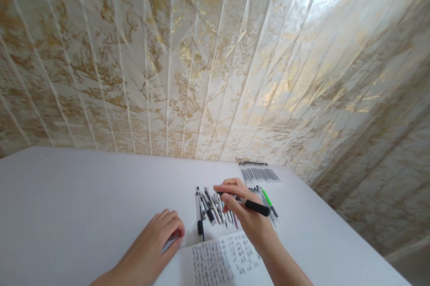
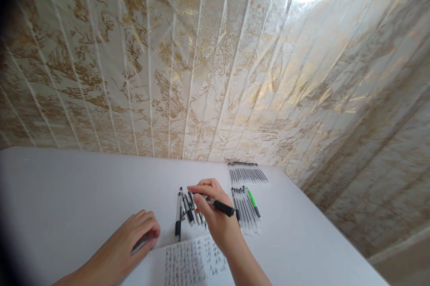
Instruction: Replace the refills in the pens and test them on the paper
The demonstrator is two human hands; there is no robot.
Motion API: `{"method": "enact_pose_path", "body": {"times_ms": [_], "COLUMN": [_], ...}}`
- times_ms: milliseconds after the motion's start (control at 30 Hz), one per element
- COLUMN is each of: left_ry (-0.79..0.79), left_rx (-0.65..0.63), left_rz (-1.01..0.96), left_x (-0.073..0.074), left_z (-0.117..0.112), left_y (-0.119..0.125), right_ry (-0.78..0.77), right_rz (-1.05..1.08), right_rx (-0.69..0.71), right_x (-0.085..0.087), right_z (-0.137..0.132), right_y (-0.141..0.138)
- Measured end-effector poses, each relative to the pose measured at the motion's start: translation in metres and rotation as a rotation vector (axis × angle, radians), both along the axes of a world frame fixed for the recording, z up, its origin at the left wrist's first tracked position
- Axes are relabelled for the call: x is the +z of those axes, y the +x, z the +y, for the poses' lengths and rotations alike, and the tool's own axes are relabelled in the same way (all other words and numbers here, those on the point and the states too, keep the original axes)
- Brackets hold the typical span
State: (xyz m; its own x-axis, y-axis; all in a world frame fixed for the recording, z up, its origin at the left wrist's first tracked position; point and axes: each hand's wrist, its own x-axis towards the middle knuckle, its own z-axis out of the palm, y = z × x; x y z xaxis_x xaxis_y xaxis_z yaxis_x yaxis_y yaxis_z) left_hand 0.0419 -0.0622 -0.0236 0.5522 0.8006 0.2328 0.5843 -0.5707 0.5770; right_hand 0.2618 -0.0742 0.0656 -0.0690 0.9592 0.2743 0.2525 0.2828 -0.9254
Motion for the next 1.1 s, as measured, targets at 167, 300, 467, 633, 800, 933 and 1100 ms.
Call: {"method": "enact_pose_path", "body": {"times_ms": [167,300,467,633,800,933,1100], "left_ry": [-0.023,-0.028,-0.034,-0.025,0.007,0.002,0.006], "left_rx": [0.015,0.018,0.009,0.007,-0.012,-0.019,-0.013], "left_rz": [0.025,0.022,0.018,0.023,0.032,0.051,0.043], "left_x": [-0.003,-0.008,-0.009,-0.009,-0.012,-0.01,-0.009], "left_z": [0.002,0.003,0.003,0.004,0.006,0.005,0.005], "left_y": [0.0,-0.002,-0.002,-0.002,-0.003,-0.003,-0.002], "right_ry": [-0.066,-0.079,-0.097,-0.126,-0.101,-0.076,-0.181], "right_rz": [0.324,0.364,0.318,0.294,0.261,0.173,-0.193], "right_rx": [-0.012,0.072,0.043,-0.009,-0.012,-0.073,-0.242], "right_x": [0.008,0.007,0.007,0.005,0.012,0.022,0.02], "right_z": [0.044,0.059,0.062,0.061,0.057,0.051,0.047], "right_y": [-0.007,-0.008,0.003,0.019,0.038,0.062,0.107]}}
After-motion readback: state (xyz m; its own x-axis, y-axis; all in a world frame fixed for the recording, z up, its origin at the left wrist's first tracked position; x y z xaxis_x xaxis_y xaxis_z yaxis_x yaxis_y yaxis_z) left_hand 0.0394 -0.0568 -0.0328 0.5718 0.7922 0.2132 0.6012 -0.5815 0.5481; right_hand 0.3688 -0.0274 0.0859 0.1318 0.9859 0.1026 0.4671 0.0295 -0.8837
